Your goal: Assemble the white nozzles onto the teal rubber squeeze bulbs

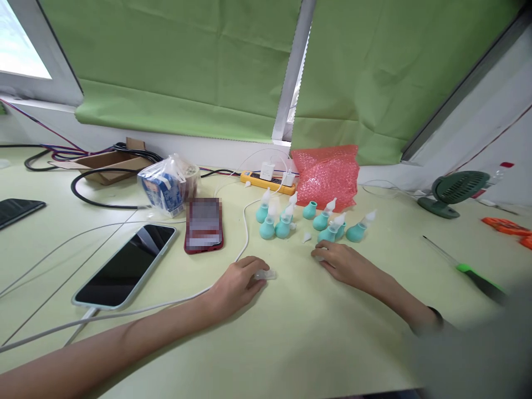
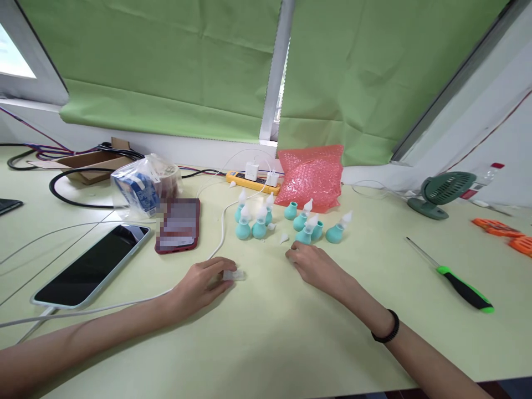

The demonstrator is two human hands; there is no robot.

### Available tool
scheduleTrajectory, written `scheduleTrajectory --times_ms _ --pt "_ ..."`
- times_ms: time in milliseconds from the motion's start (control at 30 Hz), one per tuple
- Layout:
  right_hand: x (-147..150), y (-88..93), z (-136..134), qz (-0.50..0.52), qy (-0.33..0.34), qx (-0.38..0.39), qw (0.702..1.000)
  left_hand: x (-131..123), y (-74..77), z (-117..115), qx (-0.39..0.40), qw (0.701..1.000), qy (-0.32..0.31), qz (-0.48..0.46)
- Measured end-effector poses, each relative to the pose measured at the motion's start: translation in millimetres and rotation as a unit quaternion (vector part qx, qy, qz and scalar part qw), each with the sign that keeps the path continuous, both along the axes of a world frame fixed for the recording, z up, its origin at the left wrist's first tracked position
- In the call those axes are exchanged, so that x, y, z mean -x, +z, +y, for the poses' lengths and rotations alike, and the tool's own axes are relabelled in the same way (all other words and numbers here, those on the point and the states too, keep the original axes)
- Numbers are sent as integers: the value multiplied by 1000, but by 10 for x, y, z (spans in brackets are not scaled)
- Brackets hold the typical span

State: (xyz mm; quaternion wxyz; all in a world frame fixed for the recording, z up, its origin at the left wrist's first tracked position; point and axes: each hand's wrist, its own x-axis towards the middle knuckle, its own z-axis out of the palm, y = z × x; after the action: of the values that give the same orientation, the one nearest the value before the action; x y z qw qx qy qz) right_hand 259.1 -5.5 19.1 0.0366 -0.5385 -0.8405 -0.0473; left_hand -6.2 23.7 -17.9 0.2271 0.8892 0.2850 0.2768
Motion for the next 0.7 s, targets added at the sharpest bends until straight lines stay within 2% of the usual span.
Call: scheduleTrajectory --times_ms 100,167,233,300,367,533,700 --pt "124 1 -20 158 39 9 987 -6 35 -5 -17 1000 11 -6" --pt "271 -3 -76 326 28 21 945 -12 76 -23 -42 999 18 -28" --pt "451 -30 -145 462 4 62 884 -17 121 -53 -59 997 17 -50" --pt "626 -76 -201 537 2 110 836 -22 155 -86 -61 996 12 -57" --pt "758 -134 -229 567 16 130 813 -25 171 -110 -55 997 8 -57" --pt "850 -270 -215 579 16 104 809 -23 138 -102 -39 996 -11 -82" --pt "793 -283 -196 500 45 36 864 -17 98 -84 -7 996 -23 -86"
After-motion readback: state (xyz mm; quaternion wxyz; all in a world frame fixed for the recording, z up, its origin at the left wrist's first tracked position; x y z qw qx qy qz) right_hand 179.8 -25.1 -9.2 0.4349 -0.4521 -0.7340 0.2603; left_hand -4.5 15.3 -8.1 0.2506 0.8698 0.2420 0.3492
